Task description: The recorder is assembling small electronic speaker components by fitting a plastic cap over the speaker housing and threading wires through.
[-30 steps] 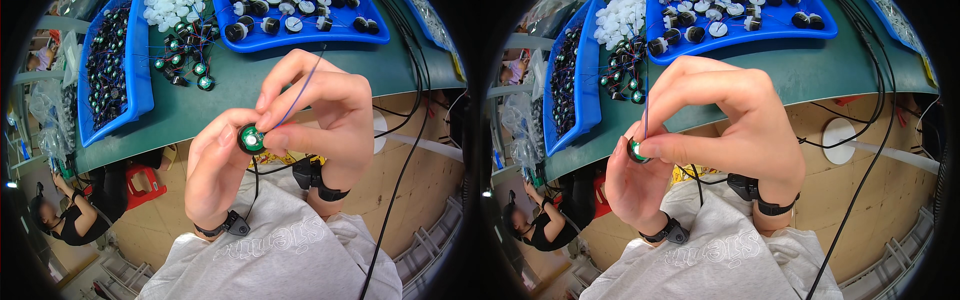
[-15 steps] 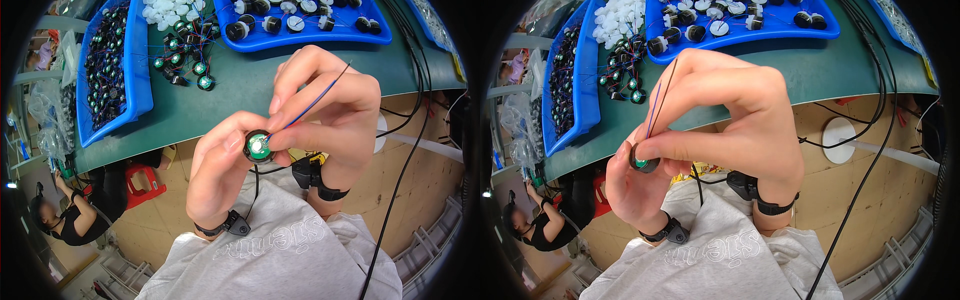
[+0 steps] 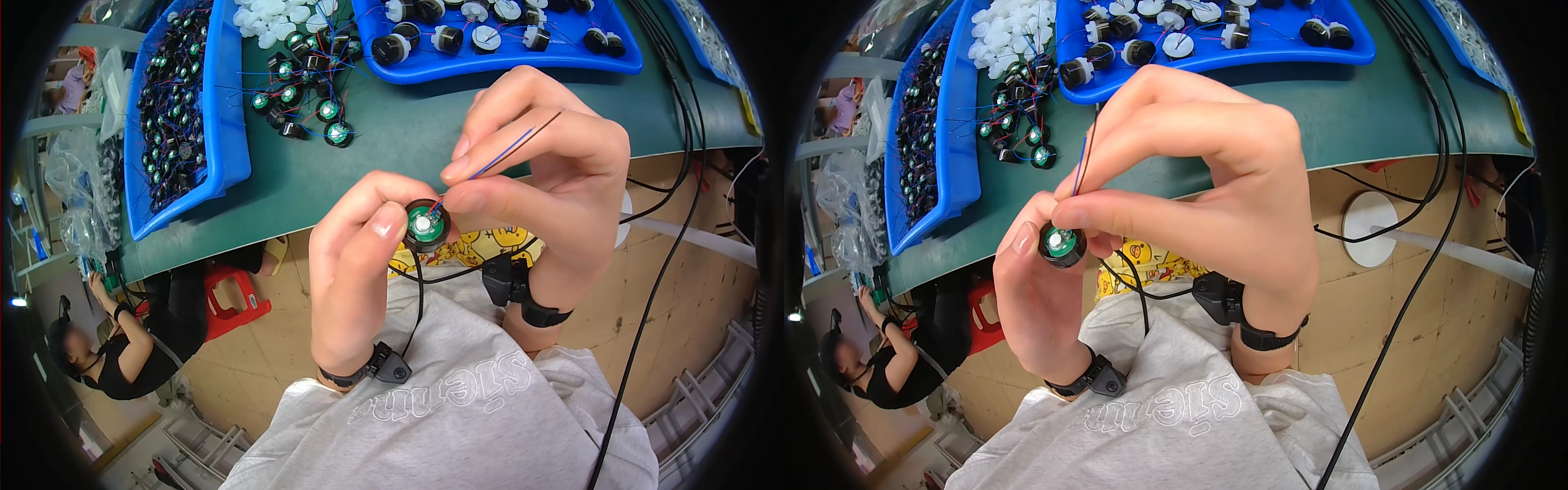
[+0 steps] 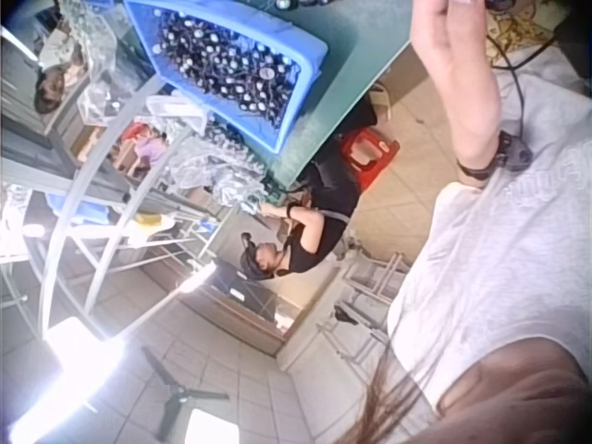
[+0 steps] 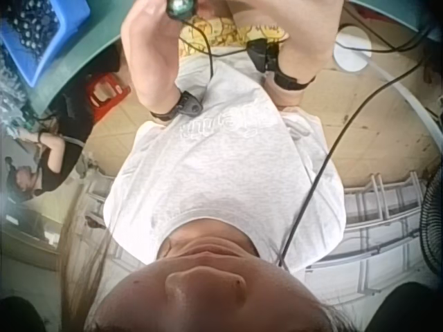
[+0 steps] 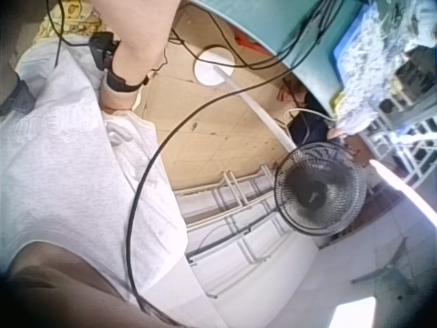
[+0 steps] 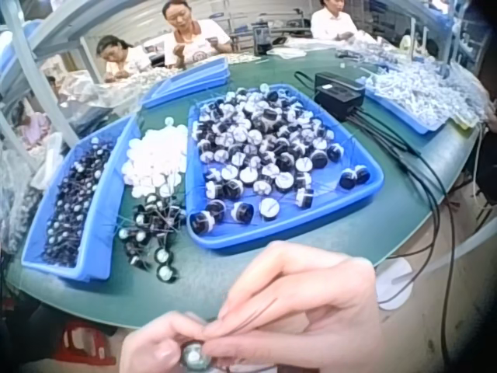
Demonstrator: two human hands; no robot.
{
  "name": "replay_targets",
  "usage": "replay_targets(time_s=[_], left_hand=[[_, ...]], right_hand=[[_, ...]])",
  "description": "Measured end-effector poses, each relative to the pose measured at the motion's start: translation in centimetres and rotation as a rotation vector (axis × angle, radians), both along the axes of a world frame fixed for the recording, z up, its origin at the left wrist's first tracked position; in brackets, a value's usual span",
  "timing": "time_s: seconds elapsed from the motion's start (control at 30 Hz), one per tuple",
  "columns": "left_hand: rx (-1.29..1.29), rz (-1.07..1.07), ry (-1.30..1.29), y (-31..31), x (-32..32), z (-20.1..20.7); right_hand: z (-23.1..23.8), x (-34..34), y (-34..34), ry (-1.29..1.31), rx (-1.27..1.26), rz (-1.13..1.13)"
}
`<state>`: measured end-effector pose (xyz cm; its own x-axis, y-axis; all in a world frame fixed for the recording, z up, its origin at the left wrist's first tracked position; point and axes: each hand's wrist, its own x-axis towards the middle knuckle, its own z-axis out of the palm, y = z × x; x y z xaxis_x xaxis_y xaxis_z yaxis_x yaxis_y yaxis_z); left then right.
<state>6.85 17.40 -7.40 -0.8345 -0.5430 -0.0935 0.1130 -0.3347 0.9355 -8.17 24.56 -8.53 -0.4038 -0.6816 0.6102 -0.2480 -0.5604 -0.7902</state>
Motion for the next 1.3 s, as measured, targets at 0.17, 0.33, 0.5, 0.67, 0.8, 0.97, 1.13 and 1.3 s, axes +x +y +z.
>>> replay_targets(time_s=[0.17, 0.33, 0.5, 0.67, 0.8, 0.97, 1.13, 1.3], left_hand=[[0.019, 0.008, -0.027, 0.16, -0.15, 0.39], [-0.038, -0.001, -0.025, 0.01, -0.02, 0.14], [-0.056, -0.033, -0.026, 0.0, -0.1, 0.11], [-0.041, -0.042, -0.05, 0.09, -0.14, 0.42], [-0.036, -0.041, -0.033, 0.09, -0.04, 0.11], [-0.029, -0.041, 0.003, 0.23, -0.16, 0.11], [-0.114, -0.043, 0.014, 0.17, -0.16, -0.26], [-0.109, -0.055, 0.007, 0.12, -0.14, -0.2]], right_hand=[[-0.09, -0.21, -0.02, 0.004, -0.013, -0.003], [-0.25, -0.35, 0.08, -0.012, -0.008, 0.002], [-0.01, -0.41, 0.2, -0.001, 0.009, -0.001], [0.08, -0.46, 0.26, -0.003, 0.017, -0.009], [-0.19, -0.52, 0.17, 0.011, 0.008, 0.004], [-0.21, -0.43, 0.2, -0.006, 0.019, -0.001], [-0.08, -0.48, 0.26, -0.012, 0.016, 0.003], [-0.01, -0.54, 0.42, 0.001, 0.033, 0.001]])
